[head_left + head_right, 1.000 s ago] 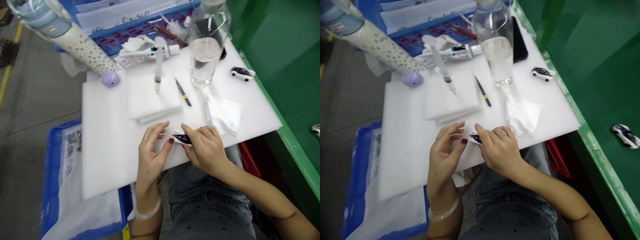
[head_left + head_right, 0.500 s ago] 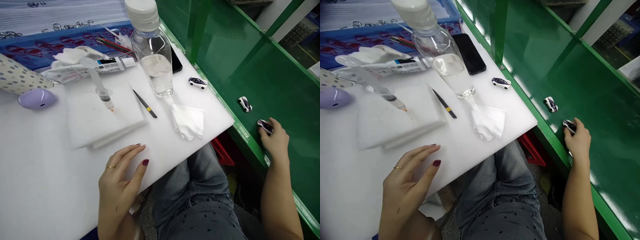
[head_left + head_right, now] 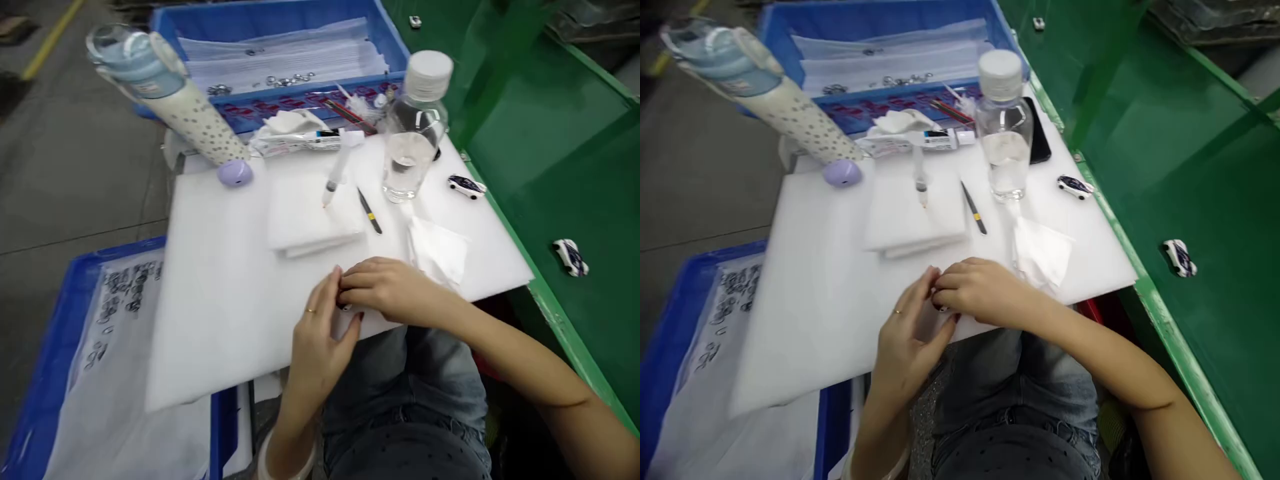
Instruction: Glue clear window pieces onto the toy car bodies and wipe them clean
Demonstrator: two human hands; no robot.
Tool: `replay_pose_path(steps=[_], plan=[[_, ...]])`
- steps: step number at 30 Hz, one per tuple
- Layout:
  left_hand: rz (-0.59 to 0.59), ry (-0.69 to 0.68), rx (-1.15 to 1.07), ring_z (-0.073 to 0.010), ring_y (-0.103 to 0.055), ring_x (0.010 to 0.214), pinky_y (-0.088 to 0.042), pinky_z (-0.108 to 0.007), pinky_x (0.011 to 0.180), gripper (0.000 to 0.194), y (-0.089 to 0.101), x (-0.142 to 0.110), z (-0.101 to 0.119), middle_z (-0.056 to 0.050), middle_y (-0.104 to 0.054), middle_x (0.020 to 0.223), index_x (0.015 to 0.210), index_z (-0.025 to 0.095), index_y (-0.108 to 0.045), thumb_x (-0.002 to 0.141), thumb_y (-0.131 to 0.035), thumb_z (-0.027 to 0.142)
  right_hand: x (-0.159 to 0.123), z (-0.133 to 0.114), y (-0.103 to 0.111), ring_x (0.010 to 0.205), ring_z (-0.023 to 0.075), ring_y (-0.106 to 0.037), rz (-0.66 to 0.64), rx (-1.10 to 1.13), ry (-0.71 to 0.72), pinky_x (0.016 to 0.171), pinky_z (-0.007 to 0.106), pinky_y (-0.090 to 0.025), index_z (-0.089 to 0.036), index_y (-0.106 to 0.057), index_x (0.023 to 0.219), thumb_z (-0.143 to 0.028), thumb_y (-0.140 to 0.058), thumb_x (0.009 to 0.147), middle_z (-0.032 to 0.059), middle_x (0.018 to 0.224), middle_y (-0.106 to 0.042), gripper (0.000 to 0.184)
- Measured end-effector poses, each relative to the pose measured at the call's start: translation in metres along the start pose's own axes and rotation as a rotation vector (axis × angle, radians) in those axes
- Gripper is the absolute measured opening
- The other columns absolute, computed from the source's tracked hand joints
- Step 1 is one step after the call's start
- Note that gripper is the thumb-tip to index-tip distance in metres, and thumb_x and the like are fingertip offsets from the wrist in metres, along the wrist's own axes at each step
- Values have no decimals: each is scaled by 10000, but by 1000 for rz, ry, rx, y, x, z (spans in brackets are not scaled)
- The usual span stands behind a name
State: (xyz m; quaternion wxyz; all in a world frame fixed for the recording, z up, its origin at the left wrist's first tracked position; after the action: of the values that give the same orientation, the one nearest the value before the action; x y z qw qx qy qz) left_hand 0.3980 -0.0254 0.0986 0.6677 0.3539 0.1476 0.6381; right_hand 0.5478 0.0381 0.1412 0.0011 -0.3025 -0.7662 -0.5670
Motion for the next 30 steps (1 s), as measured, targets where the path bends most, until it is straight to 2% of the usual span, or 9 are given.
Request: replay_pose_path(steps=[3,5,10,13,16,19,22,25,30], plan=[[28,-15,-52,-237,-598,1247,-538,-393,1050,680,-1,-9,5,-79,-581,1392,1532,288,-354,915,-612,162,16,33,18,865,145,-673,368,156,-313,802,284,-540,-162,-659,975,-144,-549,934,35,947,-725,119],[-28,-44,-78,-245,-593,1242,-535,-408,1053,691,-1,-6,7,-84,-541,1446,1519,281,-377,895,-644,150,28,59,26,880,151,-664,542,275,-492,813,293,-539,-164,-632,1034,-232,-632,890,50,991,-703,160],[-344,-164,-53,-250,-586,1135,-548,-450,994,626,0,24,3,-68,-525,1488,1432,259,-501,857,-743,205,71,88,13,930,163,-631,225,608,-360,894,347,-515,-174,-616,988,-448,-546,943,58,1003,-653,286],[-292,-168,-19,-282,-556,1157,-522,-488,992,608,1,38,5,-75,-627,1374,1344,220,-591,796,-816,356,69,75,19,1010,190,-623,253,696,-320,929,382,-508,-206,-608,919,-522,-532,949,47,995,-629,326],[-146,-58,-64,-294,-579,1116,-502,-501,955,571,-2,45,9,-70,-715,1224,1224,206,-667,761,-804,511,46,42,32,1015,212,-629,487,755,-388,927,404,-514,-255,-613,922,-385,-601,920,33,1010,-622,130],[-42,42,-115,-277,-607,1050,-483,-475,902,459,-7,46,13,-55,-748,1135,1135,218,-703,823,-731,553,19,9,38,696,188,-544,689,843,-485,722,382,-498,-297,-578,887,-356,-584,899,14,772,-542,61],[3,63,-110,-271,-602,1047,-462,-468,908,455,-10,46,15,-45,-747,1146,1111,223,-715,823,-718,576,6,-3,33,480,160,-305,681,1055,-545,511,336,-354,-234,-395,622,-473,-552,911,-10,532,-283,407],[10,64,-122,-264,-594,1065,-460,-464,937,471,-10,45,14,-45,-743,1160,1119,222,-720,821,-713,587,3,2,29,404,144,-166,783,1134,-592,427,313,-258,-192,-164,506,-585,-592,857,-26,459,-60,679],[12,68,-111,-253,-600,1048,-472,-445,930,479,-10,45,14,-46,-746,1140,1108,209,-725,787,-748,565,4,4,20,401,139,-177,772,1228,-474,442,312,-252,-184,-153,449,-435,-628,876,-17,420,-94,686]])
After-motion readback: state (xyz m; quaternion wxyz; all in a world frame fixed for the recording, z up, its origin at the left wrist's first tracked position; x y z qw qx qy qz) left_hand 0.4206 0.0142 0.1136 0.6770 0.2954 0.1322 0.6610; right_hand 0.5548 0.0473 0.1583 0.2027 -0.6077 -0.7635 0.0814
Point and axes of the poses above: each hand's wrist, its own x-axis towards the middle knuckle, its own y-axis out of the back of the hand, z = x × y, the point moved 3 cm from there along x, towards the middle knuckle
